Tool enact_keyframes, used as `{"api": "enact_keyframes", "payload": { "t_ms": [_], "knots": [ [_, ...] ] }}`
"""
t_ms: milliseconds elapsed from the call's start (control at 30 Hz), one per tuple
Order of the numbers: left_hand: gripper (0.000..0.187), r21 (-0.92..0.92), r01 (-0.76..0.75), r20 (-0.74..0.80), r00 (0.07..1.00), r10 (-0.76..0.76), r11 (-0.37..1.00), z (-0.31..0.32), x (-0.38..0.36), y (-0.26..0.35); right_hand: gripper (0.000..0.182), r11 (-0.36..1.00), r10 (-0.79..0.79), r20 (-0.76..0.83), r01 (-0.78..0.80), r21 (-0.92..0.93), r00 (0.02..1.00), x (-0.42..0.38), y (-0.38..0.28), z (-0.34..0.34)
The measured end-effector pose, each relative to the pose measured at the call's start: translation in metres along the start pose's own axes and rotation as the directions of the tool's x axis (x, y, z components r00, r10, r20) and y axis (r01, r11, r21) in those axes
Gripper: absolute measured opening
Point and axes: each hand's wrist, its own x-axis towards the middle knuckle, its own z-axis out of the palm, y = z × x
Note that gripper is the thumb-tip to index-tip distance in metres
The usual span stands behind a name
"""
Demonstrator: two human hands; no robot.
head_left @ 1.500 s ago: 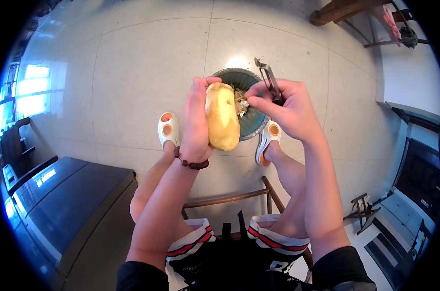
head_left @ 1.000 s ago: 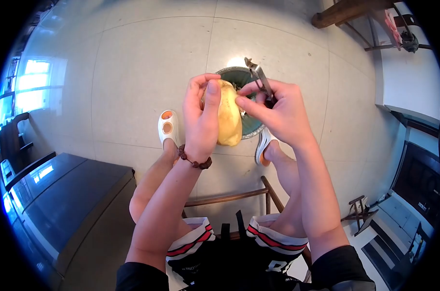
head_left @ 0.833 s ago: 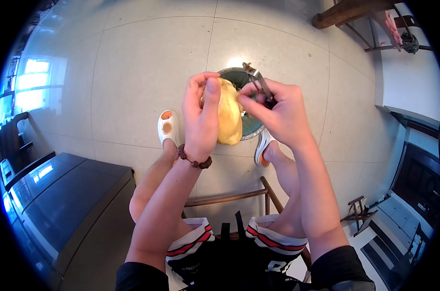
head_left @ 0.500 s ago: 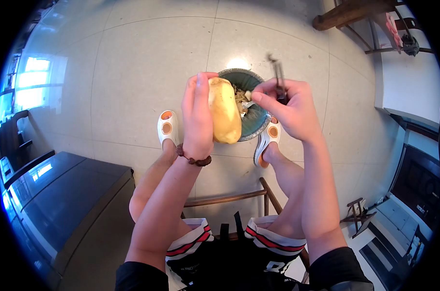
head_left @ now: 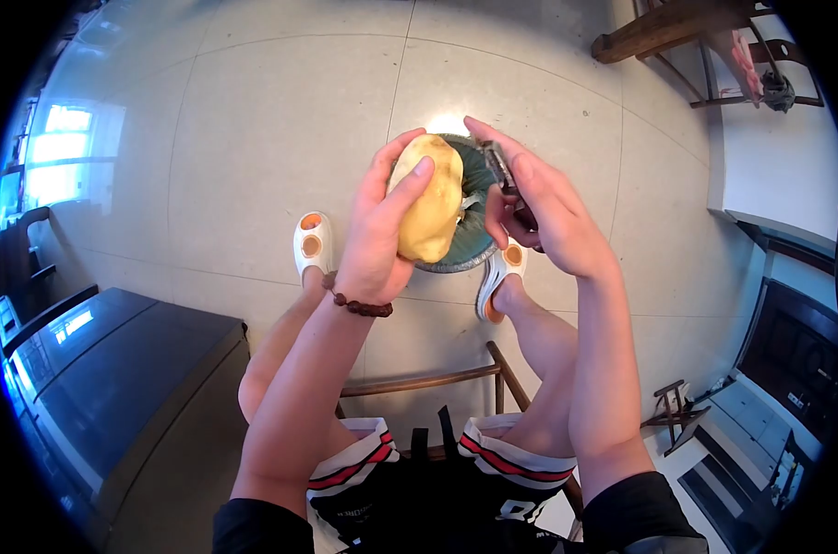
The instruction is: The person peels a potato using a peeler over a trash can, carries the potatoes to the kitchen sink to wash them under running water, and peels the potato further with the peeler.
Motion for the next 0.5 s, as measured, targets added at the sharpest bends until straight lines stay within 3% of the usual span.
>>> {"api": "enact_keyframes", "payload": {
  "t_ms": [100,167,500],
  "knots": [
    [0.060,-0.014,0.027,0.087,0.996,-0.026,1.000,0.000,-0.002,-0.001,0.061,0.997,-0.012,-0.002,0.012,-0.081,1.000,0.001,0.002,0.005],
    [0.052,-0.074,-0.061,0.148,0.986,0.072,0.995,-0.005,0.000,-0.009,0.062,0.994,-0.027,-0.002,0.026,-0.103,1.000,0.002,0.002,0.011],
    [0.066,-0.035,-0.091,0.160,0.983,0.096,0.995,-0.007,-0.001,-0.011,0.068,0.973,-0.013,0.005,0.014,-0.229,1.000,0.000,0.002,0.013]
  ]
}}
